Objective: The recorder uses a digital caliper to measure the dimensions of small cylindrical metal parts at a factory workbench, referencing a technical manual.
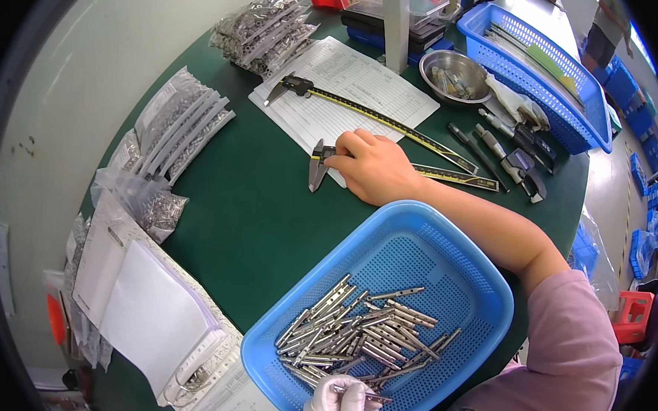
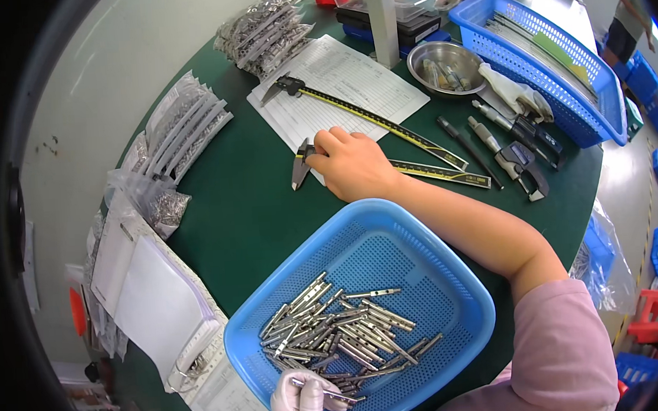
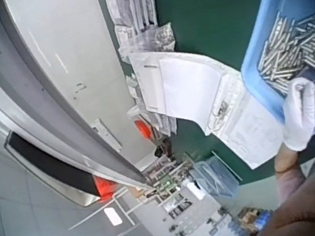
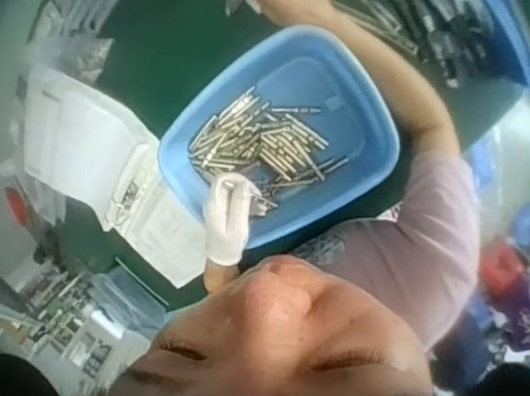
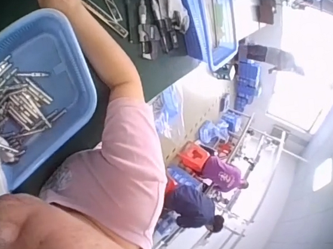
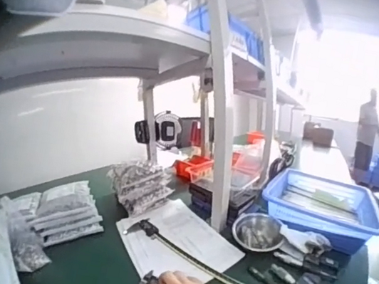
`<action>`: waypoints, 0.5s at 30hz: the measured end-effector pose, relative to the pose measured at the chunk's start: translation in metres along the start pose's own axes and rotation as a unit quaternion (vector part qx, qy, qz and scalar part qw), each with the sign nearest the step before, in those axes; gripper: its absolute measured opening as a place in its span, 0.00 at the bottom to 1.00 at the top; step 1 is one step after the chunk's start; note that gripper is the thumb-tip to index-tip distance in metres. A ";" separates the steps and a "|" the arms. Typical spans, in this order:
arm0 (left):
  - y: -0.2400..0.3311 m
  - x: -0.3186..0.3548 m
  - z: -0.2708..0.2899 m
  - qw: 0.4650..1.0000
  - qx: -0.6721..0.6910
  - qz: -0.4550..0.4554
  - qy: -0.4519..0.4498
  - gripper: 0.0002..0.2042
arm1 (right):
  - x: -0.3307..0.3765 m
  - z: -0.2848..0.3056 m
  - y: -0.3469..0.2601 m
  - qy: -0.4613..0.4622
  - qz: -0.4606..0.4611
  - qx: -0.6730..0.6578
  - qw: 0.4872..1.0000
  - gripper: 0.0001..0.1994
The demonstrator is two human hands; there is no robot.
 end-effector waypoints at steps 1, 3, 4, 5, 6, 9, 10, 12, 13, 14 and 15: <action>0.000 0.000 -0.001 1.000 0.001 -0.004 -0.002 0.06 | 0.000 0.000 0.002 -0.008 -0.003 0.004 1.000 0.11; 0.002 0.000 -0.002 1.000 -0.005 -0.003 0.001 0.05 | 0.000 0.003 0.003 -0.013 -0.008 0.006 1.000 0.13; 0.002 0.000 -0.001 1.000 -0.009 -0.001 0.005 0.05 | -0.002 0.009 0.005 -0.001 -0.071 -0.067 0.995 0.16; 0.001 0.000 0.000 1.000 -0.012 -0.002 0.005 0.05 | -0.002 0.012 0.009 0.011 -0.132 -0.140 0.981 0.19; 0.000 0.001 -0.001 1.000 -0.008 -0.001 0.006 0.05 | -0.001 0.014 0.010 0.008 -0.120 -0.121 0.985 0.23; 0.000 0.001 -0.003 1.000 -0.010 -0.001 0.007 0.06 | 0.002 0.009 0.009 -0.004 -0.069 -0.078 0.995 0.20; 0.001 0.001 -0.002 1.000 -0.014 -0.003 0.007 0.06 | 0.003 0.009 0.009 -0.003 -0.071 -0.078 0.994 0.20; 0.000 0.001 -0.002 1.000 -0.015 -0.002 0.005 0.06 | 0.002 0.009 0.008 -0.004 -0.056 -0.064 0.996 0.16; 0.000 0.001 -0.002 1.000 -0.015 -0.003 0.004 0.06 | 0.003 0.009 0.008 -0.005 -0.056 -0.064 0.996 0.16; 0.000 0.001 -0.002 1.000 -0.014 -0.002 0.004 0.06 | 0.004 0.009 0.008 -0.008 -0.056 -0.058 0.997 0.14; 0.000 0.001 -0.001 1.000 -0.011 0.000 0.005 0.06 | 0.004 0.008 0.008 -0.009 -0.055 -0.053 0.997 0.12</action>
Point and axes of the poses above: each hand's wrist, its own x-axis away from the middle knuckle, its own z-axis out of the back of the hand, y = z × x, the point moved 4 cm from there along -x, towards the middle knuckle, and after that the axes turned 5 degrees about -z, right-handed, at the moved point
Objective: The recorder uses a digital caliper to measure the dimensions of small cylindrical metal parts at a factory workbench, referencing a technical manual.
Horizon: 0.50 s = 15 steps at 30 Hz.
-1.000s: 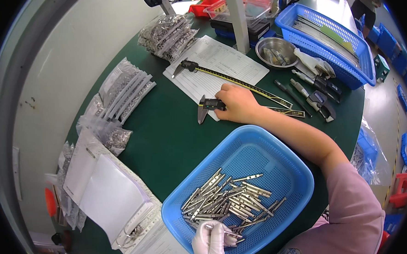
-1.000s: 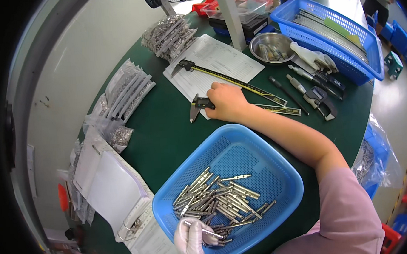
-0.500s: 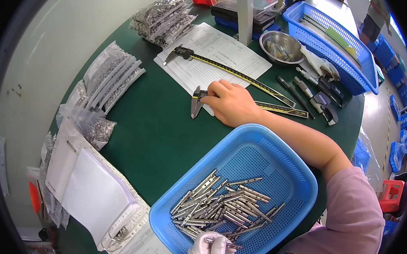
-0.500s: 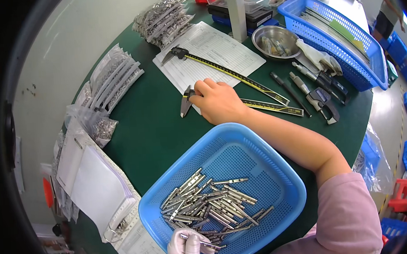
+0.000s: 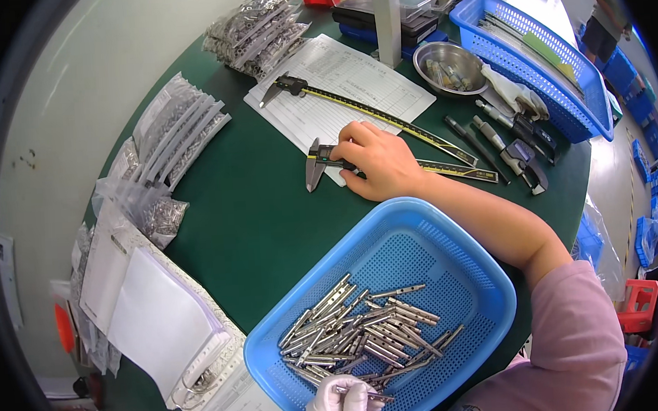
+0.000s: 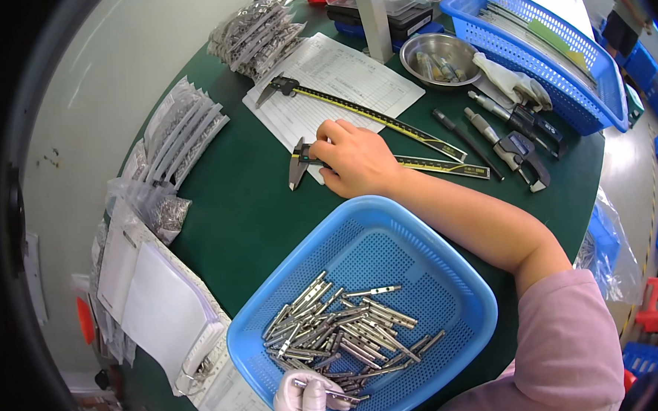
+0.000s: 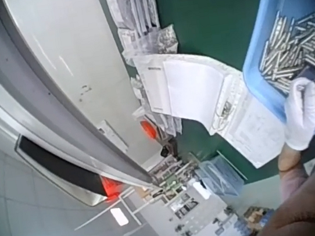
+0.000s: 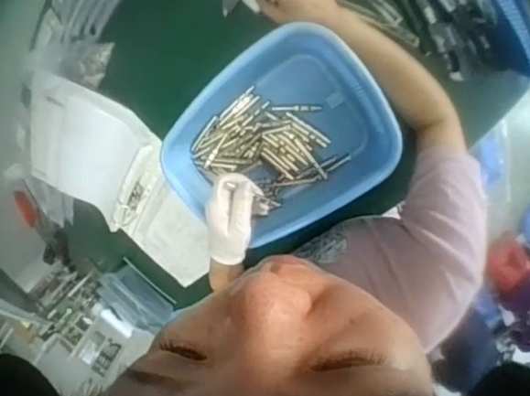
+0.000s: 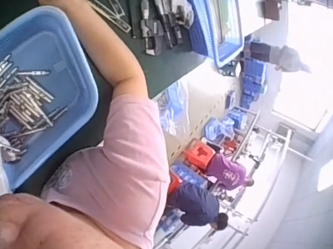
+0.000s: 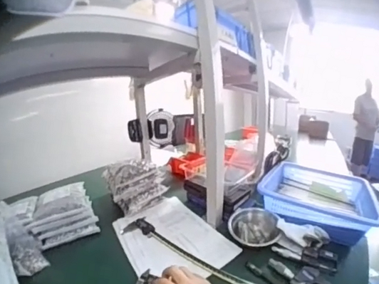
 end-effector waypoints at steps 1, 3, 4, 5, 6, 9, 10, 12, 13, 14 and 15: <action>0.000 0.000 0.001 1.000 0.003 0.002 0.001 0.06 | 0.001 -0.001 0.000 0.000 0.000 -0.001 1.000 0.12; 0.000 0.000 0.001 1.000 0.001 0.001 0.002 0.05 | 0.002 -0.002 -0.001 0.001 0.012 0.011 1.000 0.10; 0.000 0.000 0.001 1.000 -0.002 0.000 0.002 0.05 | 0.002 -0.004 -0.003 0.000 0.013 0.010 1.000 0.10; 0.001 0.000 0.001 1.000 -0.002 0.000 0.003 0.05 | 0.002 -0.006 -0.004 -0.003 0.023 0.052 0.998 0.09; 0.003 -0.001 0.000 1.000 -0.007 -0.002 0.000 0.05 | 0.002 -0.007 -0.006 -0.006 0.032 0.095 0.995 0.08; 0.002 -0.001 0.000 1.000 -0.010 0.002 -0.001 0.06 | 0.004 -0.006 -0.006 -0.010 0.017 0.095 0.995 0.11; 0.001 -0.001 0.001 1.000 -0.008 0.009 0.002 0.06 | 0.003 -0.005 -0.007 -0.009 0.017 0.094 0.995 0.11; 0.001 0.000 0.001 1.000 -0.012 0.008 0.001 0.06 | 0.002 0.002 -0.007 0.008 -0.011 0.021 1.000 0.16; 0.000 0.000 0.001 1.000 -0.014 0.008 0.000 0.06 | 0.002 0.003 -0.007 0.009 -0.011 0.020 1.000 0.16; -0.001 -0.001 0.001 1.000 -0.015 0.008 0.000 0.06 | 0.002 0.003 -0.007 0.002 -0.007 0.024 1.000 0.18; 0.000 -0.001 0.001 0.999 -0.038 -0.005 -0.008 0.06 | 0.003 0.003 -0.007 -0.005 -0.004 0.029 1.000 0.20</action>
Point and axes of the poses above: each hand's wrist, its own x-axis away from the middle knuckle, its own z-axis out of the back of the hand, y = z × x, the point moved 4 cm from there along -x, towards the middle knuckle, and after that the axes turned 5 degrees about -z, right-handed, at the moved point
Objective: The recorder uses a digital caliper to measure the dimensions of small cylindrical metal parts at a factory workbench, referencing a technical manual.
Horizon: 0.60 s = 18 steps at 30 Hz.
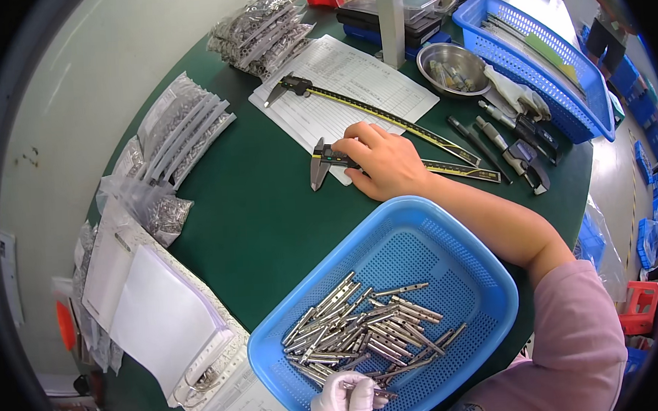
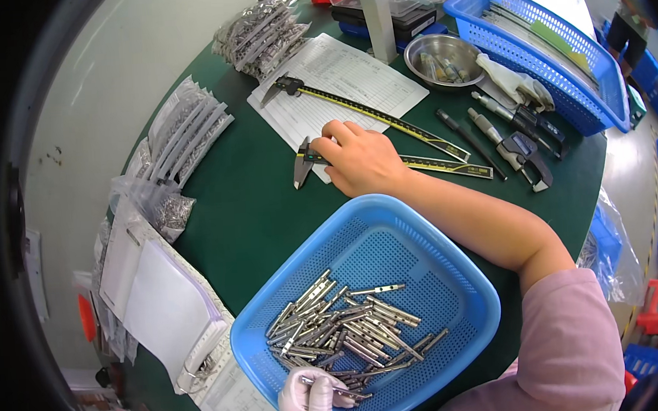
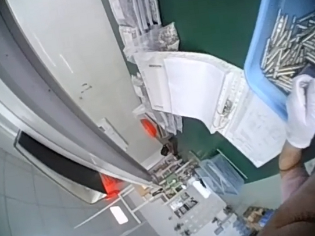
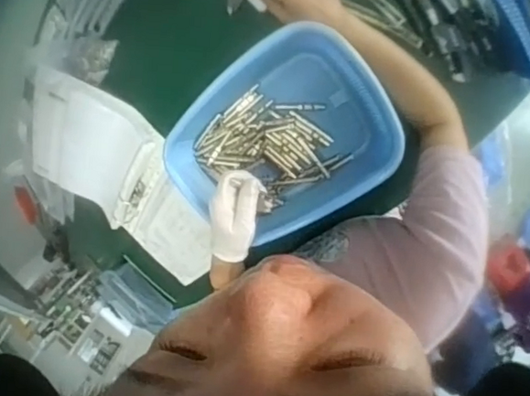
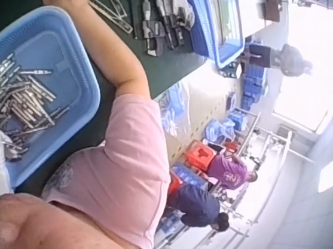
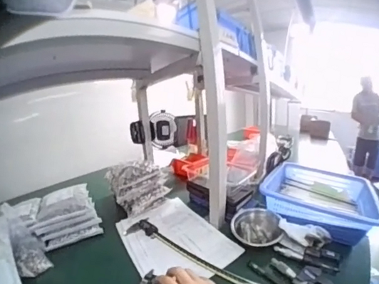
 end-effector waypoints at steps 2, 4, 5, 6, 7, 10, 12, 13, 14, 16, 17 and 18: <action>0.001 -0.002 -0.001 1.000 -0.023 -0.013 -0.008 0.07 | 0.000 0.001 0.002 0.003 -0.012 0.007 1.000 0.20; 0.006 -0.005 -0.004 0.988 -0.139 -0.056 -0.041 0.07 | 0.001 -0.001 0.003 0.005 -0.024 0.011 1.000 0.20; 0.005 -0.006 -0.004 0.988 -0.139 -0.055 -0.042 0.07 | 0.001 -0.003 0.007 -0.005 -0.058 0.048 0.997 0.19; 0.004 -0.008 -0.006 0.978 -0.190 -0.066 -0.055 0.07 | 0.001 -0.004 0.010 -0.015 -0.091 0.084 0.992 0.19; 0.004 -0.009 -0.007 0.966 -0.239 -0.076 -0.067 0.07 | 0.000 -0.003 0.009 -0.015 -0.092 0.084 0.992 0.19; -0.001 -0.010 -0.009 0.957 -0.278 -0.054 -0.069 0.08 | -0.003 -0.004 0.010 -0.068 -0.118 0.103 0.985 0.19; -0.006 -0.011 -0.008 0.946 -0.314 -0.046 -0.066 0.09 | -0.004 -0.006 0.010 -0.062 -0.116 0.098 0.987 0.18; -0.007 -0.011 -0.007 0.946 -0.315 -0.050 -0.062 0.09 | -0.004 -0.009 0.010 -0.056 -0.113 0.097 0.987 0.18; -0.005 -0.012 -0.004 0.933 -0.349 -0.069 -0.054 0.09 | -0.004 -0.012 0.009 -0.029 -0.096 0.079 0.992 0.18; -0.003 -0.012 -0.004 0.925 -0.366 -0.093 -0.040 0.09 | -0.007 -0.006 0.004 0.006 -0.070 0.064 0.995 0.19; -0.005 -0.015 -0.006 0.936 -0.342 -0.074 -0.035 0.10 | -0.007 -0.004 0.005 -0.032 -0.105 0.045 0.993 0.19; -0.004 -0.019 -0.006 0.936 -0.342 -0.079 -0.014 0.09 | -0.006 -0.002 0.007 -0.069 -0.139 0.026 0.988 0.20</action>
Point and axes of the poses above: each hand's wrist, its own x-axis away from the middle knuckle, its own z-axis out of the back of the hand, y = z × x, the point moved 4 cm from there along -x, towards the middle knuckle, and after that the axes turned 5 degrees about -z, right-handed, at the moved point
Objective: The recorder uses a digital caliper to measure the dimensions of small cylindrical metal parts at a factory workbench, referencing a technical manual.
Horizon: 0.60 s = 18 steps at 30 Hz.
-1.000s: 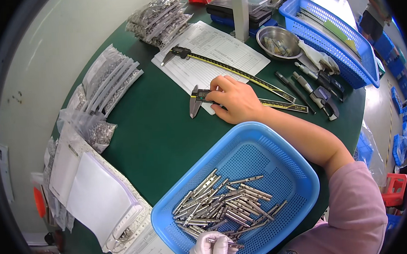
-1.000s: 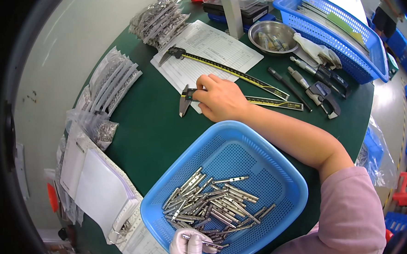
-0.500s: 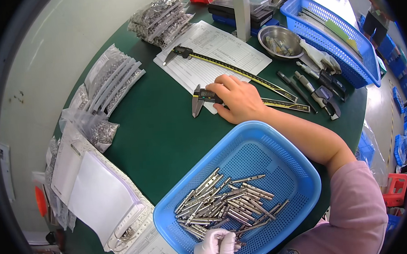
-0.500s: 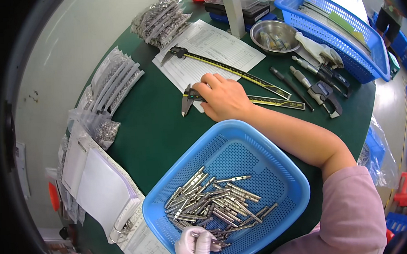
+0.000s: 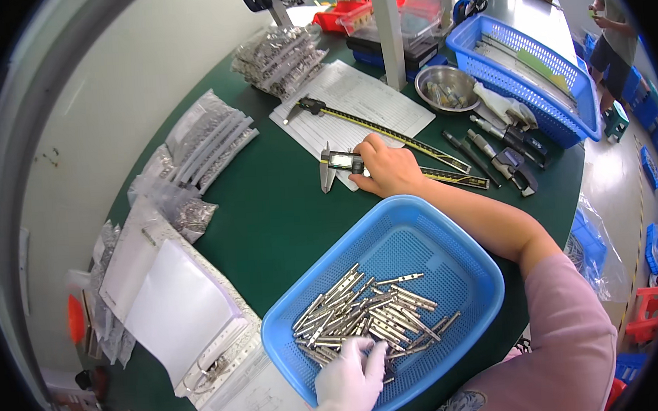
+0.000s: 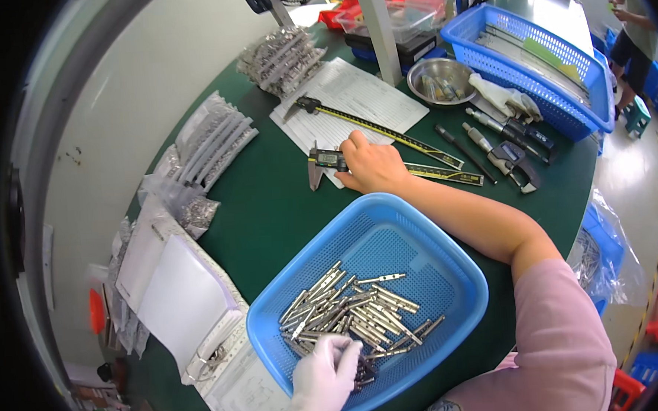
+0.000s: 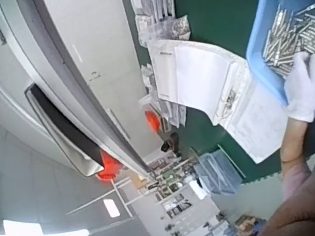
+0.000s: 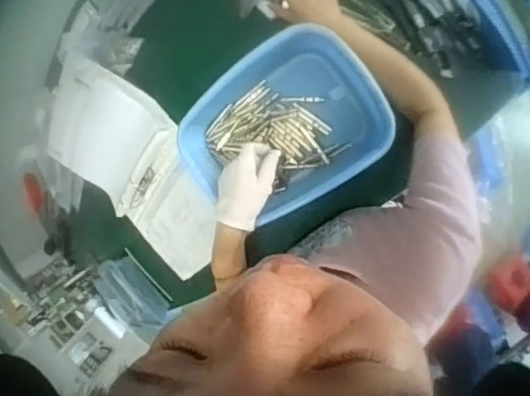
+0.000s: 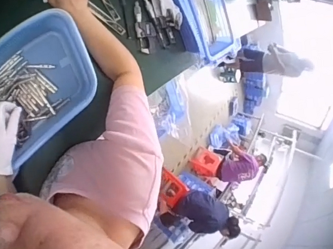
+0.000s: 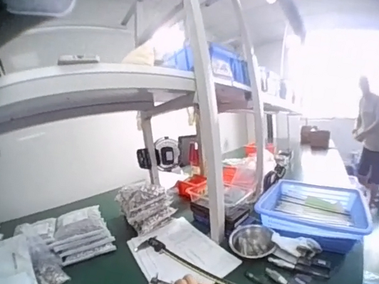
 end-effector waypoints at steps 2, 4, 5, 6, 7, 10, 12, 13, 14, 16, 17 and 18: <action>0.003 -0.004 0.001 0.999 0.005 -0.008 0.034 0.14 | 0.000 0.013 0.010 0.040 0.019 -0.015 0.999 0.20; 0.004 0.002 0.006 0.995 0.050 -0.016 0.079 0.12 | -0.001 0.041 -0.003 0.081 0.031 -0.039 0.995 0.21; 0.004 0.004 0.008 0.991 0.086 -0.025 0.100 0.12 | 0.002 0.059 -0.006 0.097 0.035 -0.052 0.993 0.21; 0.001 0.002 0.006 0.980 0.169 -0.026 0.104 0.13 | 0.006 0.078 -0.008 0.130 0.081 -0.082 0.985 0.20; 0.001 0.005 0.006 0.961 0.252 -0.021 0.108 0.14 | 0.013 0.094 -0.015 0.156 0.128 -0.114 0.973 0.21; 0.003 0.006 0.016 0.898 0.420 -0.055 0.120 0.22 | 0.054 0.124 -0.052 0.114 0.286 -0.150 0.940 0.21; -0.009 0.006 0.019 0.841 0.524 -0.077 0.110 0.24 | 0.087 0.120 -0.082 0.027 0.391 -0.205 0.897 0.21; -0.006 0.008 0.018 0.801 0.585 -0.088 0.086 0.26 | 0.105 0.120 -0.094 -0.012 0.424 -0.210 0.881 0.20; 0.004 0.013 0.017 0.760 0.635 -0.119 0.062 0.25 | 0.119 0.117 -0.102 -0.030 0.447 -0.214 0.868 0.20; 0.012 0.017 0.012 0.749 0.658 -0.060 0.043 0.21 | 0.136 0.107 -0.107 -0.041 0.473 -0.230 0.850 0.19; 0.012 0.017 0.008 0.737 0.675 -0.034 0.019 0.20 | 0.141 0.104 -0.106 -0.052 0.473 -0.233 0.848 0.19; 0.010 0.017 0.007 0.726 0.687 -0.005 0.033 0.19 | 0.143 0.100 -0.109 -0.047 0.472 -0.225 0.851 0.18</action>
Point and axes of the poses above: each hand's wrist, its own x-axis away from the middle knuckle, its own z-axis out of the back of the hand, y = z × x, the point moved 4 cm from there along -x, towards the middle knuckle, and after that the axes turned 5 degrees about -z, right-handed, at the moved point
